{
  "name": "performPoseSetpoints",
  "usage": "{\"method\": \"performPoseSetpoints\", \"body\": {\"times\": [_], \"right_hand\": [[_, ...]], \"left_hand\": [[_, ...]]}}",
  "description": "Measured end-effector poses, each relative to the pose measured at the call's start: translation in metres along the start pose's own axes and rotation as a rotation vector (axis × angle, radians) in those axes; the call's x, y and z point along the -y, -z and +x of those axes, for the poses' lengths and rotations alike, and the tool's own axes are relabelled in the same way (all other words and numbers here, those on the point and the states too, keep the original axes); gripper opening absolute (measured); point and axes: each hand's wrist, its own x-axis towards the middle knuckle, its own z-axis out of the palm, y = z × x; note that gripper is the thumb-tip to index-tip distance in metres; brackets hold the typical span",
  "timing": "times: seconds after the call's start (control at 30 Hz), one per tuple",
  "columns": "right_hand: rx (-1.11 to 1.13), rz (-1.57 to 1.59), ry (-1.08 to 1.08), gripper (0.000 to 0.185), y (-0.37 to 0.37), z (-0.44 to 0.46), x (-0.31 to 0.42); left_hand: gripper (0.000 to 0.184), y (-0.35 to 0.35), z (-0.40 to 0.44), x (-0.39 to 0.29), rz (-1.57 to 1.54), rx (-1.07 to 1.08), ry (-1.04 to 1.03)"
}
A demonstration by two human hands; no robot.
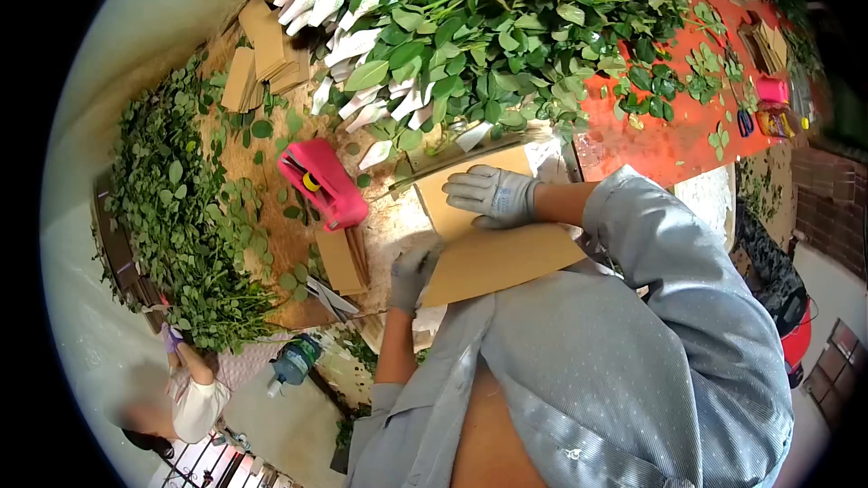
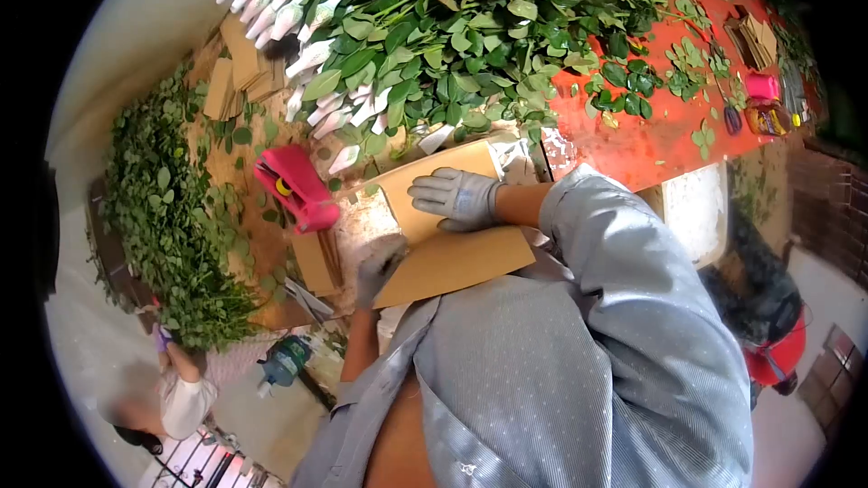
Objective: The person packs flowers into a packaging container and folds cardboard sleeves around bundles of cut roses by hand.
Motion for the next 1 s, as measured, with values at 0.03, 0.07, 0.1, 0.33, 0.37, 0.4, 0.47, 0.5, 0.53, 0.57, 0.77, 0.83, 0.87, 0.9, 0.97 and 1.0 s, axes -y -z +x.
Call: {"method": "performPoseSetpoints", "body": {"times": [0.03,0.07,0.1,0.33,0.37,0.4,0.47,0.5,0.53,0.57,0.77,0.83,0.87,0.9,0.97,1.0], "right_hand": [[-0.004,-0.008,0.000,0.065,-0.001,-0.001,0.000],[-0.001,-0.042,0.013,0.065,-0.004,-0.002,-0.001],[-0.001,-0.076,0.024,0.065,-0.008,-0.003,-0.001],[0.003,-0.135,0.046,0.065,-0.008,-0.006,0.002],[-0.042,-0.166,0.065,0.064,-0.009,-0.005,0.003],[-0.046,-0.173,0.059,0.064,-0.010,-0.005,0.002],[-0.036,-0.102,0.082,0.063,-0.009,-0.004,0.003],[0.037,-0.105,0.040,0.059,-0.005,-0.003,0.005],[0.029,-0.114,0.038,0.059,-0.008,-0.004,0.005],[-0.063,-0.083,0.046,0.058,-0.009,-0.004,0.004],[-0.099,-0.224,0.129,0.050,0.002,0.000,0.010],[-0.019,-0.208,0.125,0.047,0.002,-0.001,0.010],[-0.042,-0.166,0.139,0.045,0.003,0.000,0.011],[-0.065,-0.127,0.154,0.043,0.001,0.001,0.008],[-0.058,-0.097,0.153,0.042,-0.004,0.004,0.004],[-0.056,-0.072,0.148,0.041,-0.009,0.005,0.001]], "left_hand": [[0.026,0.010,0.006,-0.017,-0.011,-0.088,-0.039],[0.026,0.021,0.011,-0.030,-0.007,-0.089,-0.048],[0.026,0.033,0.015,-0.039,-0.081,-0.114,0.009],[0.028,0.067,0.066,-0.114,-0.142,0.166,0.085],[0.031,0.063,0.074,-0.116,-0.145,0.247,0.037],[0.031,0.059,0.080,-0.121,-0.141,0.251,0.030],[0.035,0.052,0.092,-0.131,-0.150,0.550,-0.044],[0.036,0.046,0.099,-0.136,-0.120,0.635,-0.089],[0.036,0.042,0.100,-0.140,-0.110,0.635,-0.098],[0.036,0.037,0.102,-0.144,-0.016,0.740,-0.165],[0.045,0.016,0.082,-0.154,0.144,0.836,-0.330],[0.045,0.018,0.080,-0.147,0.035,0.842,-0.264],[0.045,0.018,0.079,-0.143,-0.063,0.838,-0.200],[0.047,0.019,0.079,-0.147,-0.022,0.813,-0.201],[0.049,0.022,0.079,-0.154,0.080,0.815,-0.272],[0.051,0.023,0.077,-0.159,0.190,0.817,-0.345]]}}
